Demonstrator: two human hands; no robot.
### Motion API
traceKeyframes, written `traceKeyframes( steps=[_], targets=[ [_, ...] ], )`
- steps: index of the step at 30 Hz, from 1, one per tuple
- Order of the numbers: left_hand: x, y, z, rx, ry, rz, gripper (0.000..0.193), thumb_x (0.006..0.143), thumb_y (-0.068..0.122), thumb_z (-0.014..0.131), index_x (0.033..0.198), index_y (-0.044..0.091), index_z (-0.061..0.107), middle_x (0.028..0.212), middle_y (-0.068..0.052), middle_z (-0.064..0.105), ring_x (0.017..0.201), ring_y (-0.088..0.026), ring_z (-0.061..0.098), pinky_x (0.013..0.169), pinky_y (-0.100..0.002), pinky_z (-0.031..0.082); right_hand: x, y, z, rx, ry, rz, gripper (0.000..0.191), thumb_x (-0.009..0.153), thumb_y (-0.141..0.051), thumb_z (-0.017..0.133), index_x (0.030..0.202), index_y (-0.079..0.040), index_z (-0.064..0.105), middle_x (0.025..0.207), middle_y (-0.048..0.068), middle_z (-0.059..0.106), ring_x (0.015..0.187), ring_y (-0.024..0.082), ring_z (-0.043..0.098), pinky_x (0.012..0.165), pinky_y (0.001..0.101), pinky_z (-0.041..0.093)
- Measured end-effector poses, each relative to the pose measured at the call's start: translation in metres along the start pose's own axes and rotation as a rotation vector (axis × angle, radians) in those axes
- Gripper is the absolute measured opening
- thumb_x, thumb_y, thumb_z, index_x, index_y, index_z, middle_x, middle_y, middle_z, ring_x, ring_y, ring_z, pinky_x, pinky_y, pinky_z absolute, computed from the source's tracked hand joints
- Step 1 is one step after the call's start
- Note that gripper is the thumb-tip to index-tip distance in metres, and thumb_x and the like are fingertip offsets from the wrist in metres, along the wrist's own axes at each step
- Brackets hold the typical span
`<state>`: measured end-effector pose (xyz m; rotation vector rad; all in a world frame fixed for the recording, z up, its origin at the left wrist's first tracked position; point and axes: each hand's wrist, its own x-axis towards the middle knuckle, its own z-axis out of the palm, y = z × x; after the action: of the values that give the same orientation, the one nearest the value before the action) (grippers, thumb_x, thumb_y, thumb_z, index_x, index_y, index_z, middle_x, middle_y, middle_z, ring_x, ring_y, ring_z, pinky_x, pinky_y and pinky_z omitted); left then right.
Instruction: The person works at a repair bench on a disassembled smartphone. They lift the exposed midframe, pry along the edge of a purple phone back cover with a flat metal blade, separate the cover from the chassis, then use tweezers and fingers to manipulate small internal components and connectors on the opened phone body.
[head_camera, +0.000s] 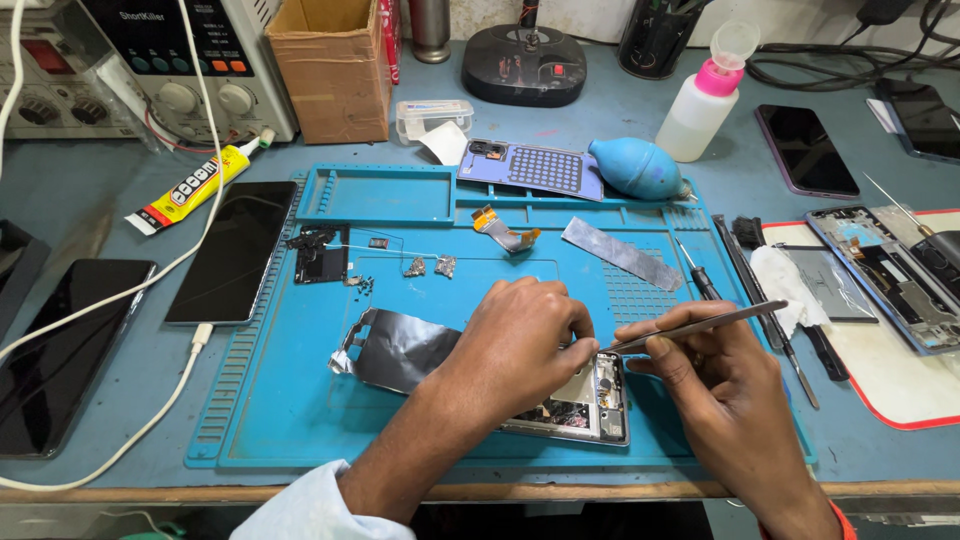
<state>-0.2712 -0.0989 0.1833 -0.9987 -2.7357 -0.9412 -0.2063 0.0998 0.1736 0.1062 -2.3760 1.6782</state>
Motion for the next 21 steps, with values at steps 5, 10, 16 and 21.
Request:
traceKeyframes(
  steps=[5,10,16,21],
  targets=[
    [0.0025,0.0,0.0001,-0.013,-0.017,-0.023,0.019,0.082,0.027,0.074,0.088,0.01,0.082,0.077,-0.01,0.069,0.083,-0.029,0.065,0.08,-0.048,0.047,-0.0007,-0.0014,-0.0005,0.04,0.013,0.008,0.018,0.097,-0.009,0.059,0.112,0.001,0.057,0.105,0.014,0.077,0.097,0.018,0.077,0.086,0.0342,0.067],
    [0.0028,-0.0005,0.0004,-0.004,-0.023,-0.021,0.019,0.083,0.027,0.074,0.088,0.01,0.082,0.076,-0.01,0.069,0.082,-0.029,0.065,0.079,-0.048,0.047,-0.0002,0.0003,-0.0002,0.04,-0.004,-0.006,0.018,0.097,-0.008,0.06,0.112,0.001,0.059,0.105,0.014,0.077,0.097,0.018,0.076,0.086,0.0344,0.066],
    [0.0012,-0.0011,-0.0003,-0.009,-0.014,-0.004,0.019,0.083,0.026,0.074,0.088,0.01,0.082,0.077,-0.01,0.069,0.085,-0.029,0.064,0.079,-0.048,0.046,-0.0004,0.0007,0.0002,0.029,0.009,-0.02,0.018,0.097,-0.008,0.06,0.112,0.001,0.058,0.105,0.013,0.077,0.097,0.018,0.076,0.086,0.0344,0.066],
    [0.0012,-0.0025,0.0001,-0.02,-0.008,0.013,0.019,0.083,0.026,0.073,0.089,0.01,0.081,0.078,-0.01,0.069,0.084,-0.029,0.064,0.078,-0.048,0.047,-0.0002,0.0021,0.0,0.033,0.011,-0.016,0.017,0.097,-0.009,0.06,0.111,0.001,0.058,0.106,0.013,0.077,0.097,0.018,0.076,0.086,0.0345,0.066]
  ],
)
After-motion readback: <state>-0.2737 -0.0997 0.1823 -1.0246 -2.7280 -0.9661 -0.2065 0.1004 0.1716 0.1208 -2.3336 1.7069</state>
